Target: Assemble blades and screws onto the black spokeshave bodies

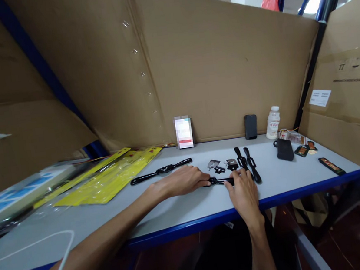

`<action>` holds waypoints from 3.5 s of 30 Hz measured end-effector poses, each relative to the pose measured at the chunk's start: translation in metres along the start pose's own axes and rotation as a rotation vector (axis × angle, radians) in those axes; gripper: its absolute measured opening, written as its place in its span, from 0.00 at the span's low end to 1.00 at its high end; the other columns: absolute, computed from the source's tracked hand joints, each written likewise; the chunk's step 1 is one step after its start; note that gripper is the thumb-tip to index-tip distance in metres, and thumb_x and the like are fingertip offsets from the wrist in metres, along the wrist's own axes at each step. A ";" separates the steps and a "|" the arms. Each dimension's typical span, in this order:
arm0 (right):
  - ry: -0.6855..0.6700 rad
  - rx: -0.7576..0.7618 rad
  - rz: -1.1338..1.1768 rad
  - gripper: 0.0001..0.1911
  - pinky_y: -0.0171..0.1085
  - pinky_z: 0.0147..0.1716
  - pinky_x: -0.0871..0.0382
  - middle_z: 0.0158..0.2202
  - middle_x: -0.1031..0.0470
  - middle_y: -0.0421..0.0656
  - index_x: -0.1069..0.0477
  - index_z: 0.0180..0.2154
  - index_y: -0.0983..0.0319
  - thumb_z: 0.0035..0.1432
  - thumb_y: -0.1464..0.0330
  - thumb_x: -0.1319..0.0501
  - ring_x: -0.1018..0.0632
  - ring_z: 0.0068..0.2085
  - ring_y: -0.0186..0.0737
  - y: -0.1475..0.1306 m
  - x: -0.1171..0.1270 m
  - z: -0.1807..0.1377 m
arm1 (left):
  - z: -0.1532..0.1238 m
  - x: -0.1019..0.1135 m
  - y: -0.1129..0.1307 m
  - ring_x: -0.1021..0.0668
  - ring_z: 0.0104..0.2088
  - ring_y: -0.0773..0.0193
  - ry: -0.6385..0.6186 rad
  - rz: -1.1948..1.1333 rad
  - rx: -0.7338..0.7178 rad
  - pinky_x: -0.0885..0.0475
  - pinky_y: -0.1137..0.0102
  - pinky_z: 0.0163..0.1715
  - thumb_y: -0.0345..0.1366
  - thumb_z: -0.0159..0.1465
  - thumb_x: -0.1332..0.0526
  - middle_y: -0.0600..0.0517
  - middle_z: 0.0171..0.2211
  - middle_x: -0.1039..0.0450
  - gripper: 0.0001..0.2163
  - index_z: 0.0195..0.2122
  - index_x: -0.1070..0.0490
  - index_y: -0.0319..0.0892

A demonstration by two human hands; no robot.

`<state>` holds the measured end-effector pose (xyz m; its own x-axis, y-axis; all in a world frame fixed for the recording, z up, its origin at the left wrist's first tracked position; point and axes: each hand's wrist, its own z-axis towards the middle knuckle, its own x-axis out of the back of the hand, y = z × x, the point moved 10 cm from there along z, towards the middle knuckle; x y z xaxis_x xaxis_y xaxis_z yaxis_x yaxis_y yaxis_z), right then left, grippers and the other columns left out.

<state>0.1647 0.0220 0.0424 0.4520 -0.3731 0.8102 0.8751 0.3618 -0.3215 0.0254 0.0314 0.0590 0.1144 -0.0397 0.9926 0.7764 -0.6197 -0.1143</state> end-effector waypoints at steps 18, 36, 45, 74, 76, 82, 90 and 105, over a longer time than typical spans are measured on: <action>-0.233 -0.020 0.120 0.11 0.34 0.30 0.49 0.22 0.33 0.34 0.29 0.47 0.53 0.62 0.63 0.40 0.29 0.27 0.38 -0.016 -0.013 -0.005 | 0.010 0.005 -0.003 0.20 0.32 0.55 0.152 0.000 0.238 0.35 0.68 0.30 0.31 0.64 0.46 0.44 0.33 0.20 0.12 0.45 0.27 0.40; -0.250 -0.042 0.109 0.10 0.34 0.33 0.46 0.26 0.26 0.37 0.28 0.46 0.52 0.63 0.62 0.41 0.24 0.32 0.41 -0.011 -0.014 -0.006 | 0.005 0.011 0.013 0.24 0.28 0.62 0.195 -0.088 -0.051 0.44 0.67 0.26 0.34 0.67 0.43 0.50 0.28 0.23 0.09 0.31 0.26 0.43; -0.239 -0.034 0.097 0.09 0.34 0.31 0.47 0.25 0.27 0.35 0.28 0.45 0.52 0.63 0.62 0.41 0.25 0.30 0.40 -0.011 -0.013 -0.006 | 0.005 0.012 0.003 0.25 0.26 0.62 0.203 -0.005 -0.008 0.49 0.66 0.25 0.40 0.69 0.43 0.48 0.28 0.22 0.12 0.31 0.25 0.42; -0.243 -0.028 0.133 0.09 0.33 0.32 0.45 0.27 0.25 0.36 0.28 0.45 0.53 0.64 0.65 0.41 0.23 0.32 0.40 -0.012 -0.010 -0.006 | 0.005 0.015 0.001 0.25 0.26 0.65 0.219 -0.220 -0.095 0.41 0.71 0.27 0.32 0.64 0.42 0.54 0.26 0.23 0.10 0.37 0.21 0.46; -0.242 -0.028 0.129 0.09 0.33 0.32 0.44 0.26 0.25 0.36 0.28 0.46 0.53 0.64 0.65 0.41 0.23 0.32 0.39 -0.012 -0.011 -0.005 | 0.005 0.015 -0.001 0.23 0.28 0.64 0.226 -0.193 -0.071 0.40 0.71 0.29 0.31 0.64 0.43 0.53 0.28 0.21 0.10 0.39 0.21 0.47; -0.244 -0.020 0.123 0.08 0.33 0.31 0.45 0.25 0.26 0.36 0.28 0.45 0.54 0.65 0.64 0.42 0.23 0.31 0.40 -0.012 -0.012 -0.006 | 0.005 0.014 -0.007 0.24 0.27 0.61 0.240 -0.073 -0.018 0.42 0.69 0.27 0.39 0.67 0.42 0.49 0.27 0.22 0.09 0.36 0.22 0.45; -0.241 -0.021 0.131 0.09 0.33 0.30 0.47 0.23 0.29 0.35 0.28 0.45 0.54 0.64 0.64 0.42 0.26 0.28 0.38 -0.011 -0.012 -0.005 | 0.007 0.013 -0.003 0.26 0.25 0.66 0.223 -0.264 -0.123 0.41 0.71 0.27 0.36 0.65 0.41 0.54 0.25 0.24 0.09 0.36 0.20 0.47; -0.219 -0.002 0.127 0.09 0.33 0.29 0.48 0.23 0.29 0.34 0.27 0.45 0.54 0.64 0.64 0.42 0.27 0.27 0.37 -0.011 -0.011 -0.004 | 0.006 0.011 -0.004 0.26 0.24 0.62 0.224 -0.116 -0.054 0.42 0.69 0.26 0.40 0.68 0.43 0.50 0.23 0.25 0.14 0.27 0.25 0.43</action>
<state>0.1511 0.0183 0.0349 0.5103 -0.1310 0.8500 0.8142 0.3918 -0.4284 0.0277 0.0381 0.0698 -0.1181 -0.1344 0.9839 0.7412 -0.6712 -0.0027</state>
